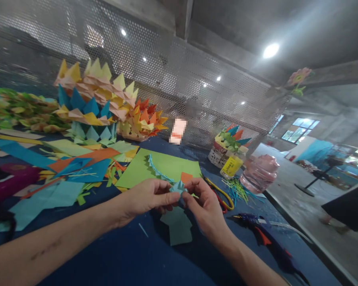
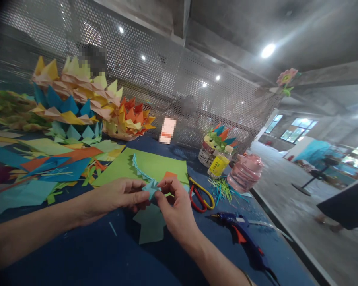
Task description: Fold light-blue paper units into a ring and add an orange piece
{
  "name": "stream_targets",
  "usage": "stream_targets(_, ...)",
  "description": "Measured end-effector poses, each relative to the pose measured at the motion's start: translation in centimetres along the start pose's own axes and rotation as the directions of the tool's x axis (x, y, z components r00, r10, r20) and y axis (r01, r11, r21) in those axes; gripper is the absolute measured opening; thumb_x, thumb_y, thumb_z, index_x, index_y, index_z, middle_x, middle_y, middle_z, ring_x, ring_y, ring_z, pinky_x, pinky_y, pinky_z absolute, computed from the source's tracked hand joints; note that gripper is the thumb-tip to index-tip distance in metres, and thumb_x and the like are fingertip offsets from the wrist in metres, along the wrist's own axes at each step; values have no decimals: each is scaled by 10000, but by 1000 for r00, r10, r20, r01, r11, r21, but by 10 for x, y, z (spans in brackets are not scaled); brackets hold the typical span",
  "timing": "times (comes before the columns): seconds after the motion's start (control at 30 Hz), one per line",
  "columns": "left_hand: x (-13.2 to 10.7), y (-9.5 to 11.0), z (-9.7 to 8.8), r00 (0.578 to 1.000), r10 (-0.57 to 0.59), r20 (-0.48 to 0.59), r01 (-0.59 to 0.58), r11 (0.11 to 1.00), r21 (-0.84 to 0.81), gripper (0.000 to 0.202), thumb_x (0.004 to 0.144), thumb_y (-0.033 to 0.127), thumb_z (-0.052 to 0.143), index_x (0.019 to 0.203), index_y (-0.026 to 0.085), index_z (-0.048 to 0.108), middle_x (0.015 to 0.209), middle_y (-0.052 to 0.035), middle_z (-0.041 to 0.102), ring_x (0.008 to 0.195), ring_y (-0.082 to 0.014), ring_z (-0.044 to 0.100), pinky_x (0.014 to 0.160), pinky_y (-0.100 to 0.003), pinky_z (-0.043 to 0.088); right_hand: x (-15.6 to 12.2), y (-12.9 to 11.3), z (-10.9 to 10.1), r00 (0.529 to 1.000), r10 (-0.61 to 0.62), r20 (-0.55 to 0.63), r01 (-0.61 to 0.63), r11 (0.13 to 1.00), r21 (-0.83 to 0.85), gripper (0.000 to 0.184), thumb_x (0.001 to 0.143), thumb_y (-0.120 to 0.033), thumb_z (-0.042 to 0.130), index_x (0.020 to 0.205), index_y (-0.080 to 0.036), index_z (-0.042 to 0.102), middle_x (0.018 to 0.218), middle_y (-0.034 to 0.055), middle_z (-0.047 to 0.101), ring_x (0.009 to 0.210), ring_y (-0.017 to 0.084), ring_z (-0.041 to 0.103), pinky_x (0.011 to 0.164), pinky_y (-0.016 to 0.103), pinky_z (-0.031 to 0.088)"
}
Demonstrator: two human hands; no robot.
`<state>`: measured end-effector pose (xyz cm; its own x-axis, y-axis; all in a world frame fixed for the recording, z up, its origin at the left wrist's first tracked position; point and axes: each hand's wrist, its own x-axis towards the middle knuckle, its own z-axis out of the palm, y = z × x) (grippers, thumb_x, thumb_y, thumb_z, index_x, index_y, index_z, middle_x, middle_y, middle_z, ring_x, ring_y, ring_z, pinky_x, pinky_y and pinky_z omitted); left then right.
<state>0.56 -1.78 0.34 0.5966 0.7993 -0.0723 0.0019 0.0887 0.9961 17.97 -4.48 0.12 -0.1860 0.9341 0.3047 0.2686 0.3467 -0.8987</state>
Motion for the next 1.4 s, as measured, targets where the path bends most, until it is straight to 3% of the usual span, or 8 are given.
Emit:
stream_targets(0.17, 2, -4, -1, 999, 29, -15, -30, 999, -23, 223, 677, 339, 691, 731, 135, 619, 664, 10, 583, 607, -102, 509, 606, -233, 417, -2, -3, 3, 1000, -22, 5, 22, 999, -42, 133, 830, -272, 560, 926, -211, 492, 802, 5, 550, 730, 138, 545, 635, 260, 462)
stream_targets(0.37, 3, -5, -3, 1000, -25, -19, 25, 999, 23, 171, 680, 294, 648, 729, 135, 614, 640, 2, 616, 595, -114, 551, 607, -252, 440, -4, -5, 1, 982, -188, -1, 182, 953, -242, 148, 840, -210, 536, 982, -222, 495, 885, 27, 565, 848, 156, 561, 673, 254, 486)
stream_targets(0.5, 3, -3, -3, 999, -25, -31, 27, 999, 46, 134, 664, 267, 641, 714, 148, 606, 632, 14, 611, 610, -117, 560, 611, -251, 442, -4, -2, -1, 968, -247, 40, 244, 902, -357, 73, 842, -165, 518, 891, -218, 527, 825, 10, 576, 754, 141, 567, 663, 256, 479)
stream_targets(0.6, 3, -2, -3, 997, -16, -76, 19, 999, 47, 108, 657, 248, 642, 688, 162, 585, 620, 30, 600, 600, -109, 550, 619, -248, 437, -3, -1, -1, 969, -242, 43, 240, 889, -389, 72, 845, -154, 506, 829, -214, 543, 782, 4, 589, 715, 137, 567, 655, 256, 476)
stream_targets(0.8, 3, -2, -4, 995, 18, -93, -11, 996, 83, 105, 655, 258, 636, 688, 167, 593, 607, 35, 584, 592, -110, 538, 627, -256, 428, -1, 0, 0, 975, -218, 45, 216, 877, -429, 202, 847, -178, 519, 1021, -226, 610, 865, 29, 640, 749, 151, 595, 663, 273, 500)
stream_targets(0.93, 4, -4, -5, 995, 29, -97, -18, 994, 106, 115, 660, 271, 627, 701, 170, 590, 611, 33, 580, 594, -111, 531, 623, -257, 417, -1, 0, -1, 980, -193, 54, 197, 883, -427, 187, 840, -201, 544, 1000, -234, 636, 920, 33, 658, 801, 167, 608, 659, 280, 507)
stream_targets(1.4, 3, 1, -3, 995, 12, -102, -2, 995, 101, 112, 635, 271, 619, 655, 174, 566, 579, 46, 530, 573, -106, 480, 573, -240, 356, -1, -2, -1, 991, -123, 52, 133, 906, -402, 96, 823, -206, 556, 908, -221, 599, 842, 20, 616, 748, 150, 577, 613, 253, 485)
